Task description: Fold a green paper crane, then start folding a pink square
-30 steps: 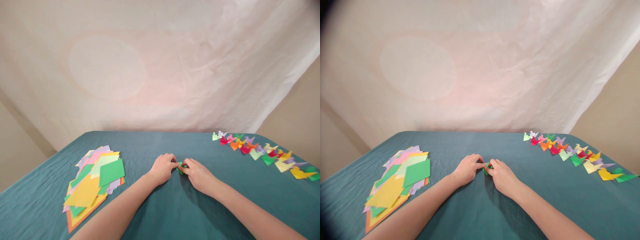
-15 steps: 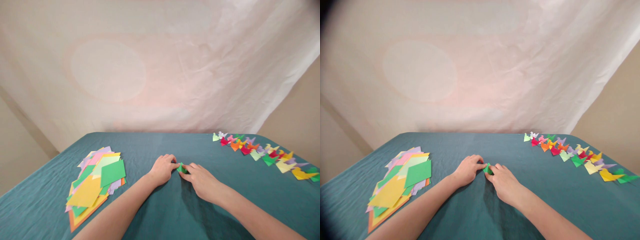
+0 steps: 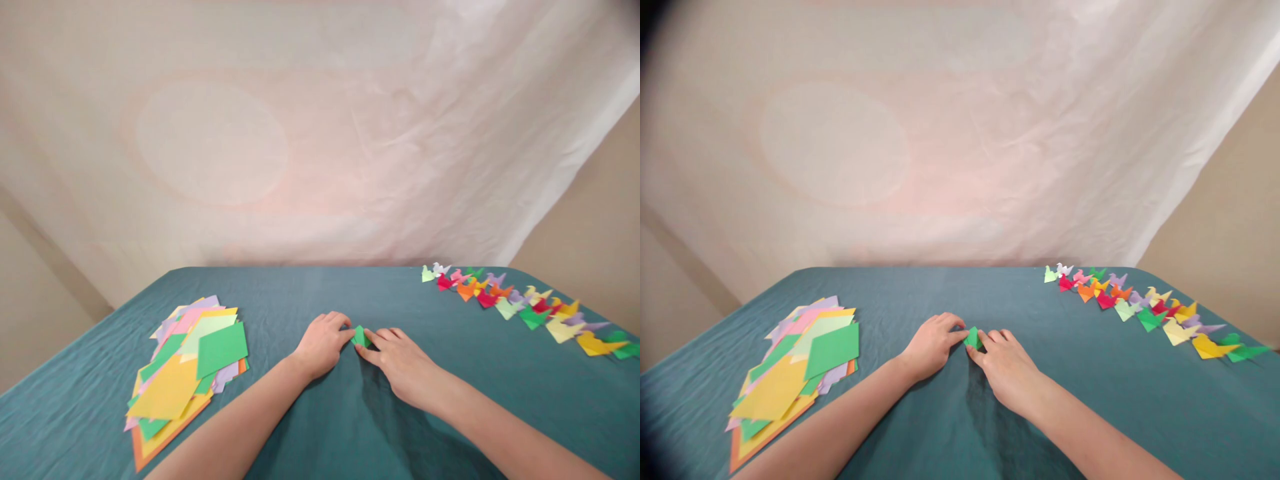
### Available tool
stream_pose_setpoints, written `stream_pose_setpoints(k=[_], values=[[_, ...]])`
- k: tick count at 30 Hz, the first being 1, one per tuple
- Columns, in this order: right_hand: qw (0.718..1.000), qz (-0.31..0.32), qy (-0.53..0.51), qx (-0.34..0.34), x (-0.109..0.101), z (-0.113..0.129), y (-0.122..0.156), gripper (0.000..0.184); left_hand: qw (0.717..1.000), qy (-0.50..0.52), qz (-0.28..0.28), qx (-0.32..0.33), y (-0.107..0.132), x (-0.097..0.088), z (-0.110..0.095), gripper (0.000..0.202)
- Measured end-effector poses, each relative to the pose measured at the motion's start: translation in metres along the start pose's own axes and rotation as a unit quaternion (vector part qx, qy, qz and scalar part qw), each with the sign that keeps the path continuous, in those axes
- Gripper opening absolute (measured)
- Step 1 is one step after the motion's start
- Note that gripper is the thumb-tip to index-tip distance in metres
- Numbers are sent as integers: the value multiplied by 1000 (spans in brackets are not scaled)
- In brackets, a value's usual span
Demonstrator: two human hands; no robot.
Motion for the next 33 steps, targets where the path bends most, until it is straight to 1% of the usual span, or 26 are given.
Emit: stream_pose_setpoints(k=[5, 11, 14, 17, 23, 28, 31, 33], values=[[1000, 1, -1, -1, -1, 1, 0, 51, 999, -34, 23, -2, -3, -3, -6, 28], [1000, 19, -12, -2, -1, 2, 1, 52, 997, -61, 41, 2, -7, -7, -15, 18], [999, 27, -41, -10, -2, 1, 5, 55, 997, -60, 44, -2, -6, -6, -15, 19], [996, 34, -83, -19, -3, -4, 7, 55, 998, -48, 44, -7, -3, -4, -14, 22], [983, 49, -172, -39, -2, -15, 6, 56, 1000, -8, 29, -6, 0, 1, -11, 28], [981, 51, -183, -30, -2, -18, 6, 52, 1000, -1, 15, 6, 1, 1, -13, 29], [981, 45, -188, -27, -7, -17, 7, 45, 999, -1, 23, 31, 1, 1, -17, 28], [977, 30, -210, -32, -12, -18, 5, 41, 999, -2, 31, 42, 1, 2, -18, 28]])
Point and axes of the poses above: each hand's wrist, its own y-axis away from the middle knuckle, its own x-axis out of the palm, z = x × y, the point moved 8 cm from there along -y, towards the middle knuckle, and after that the axes turned 1 degree about -x, right-handed, at the moved point
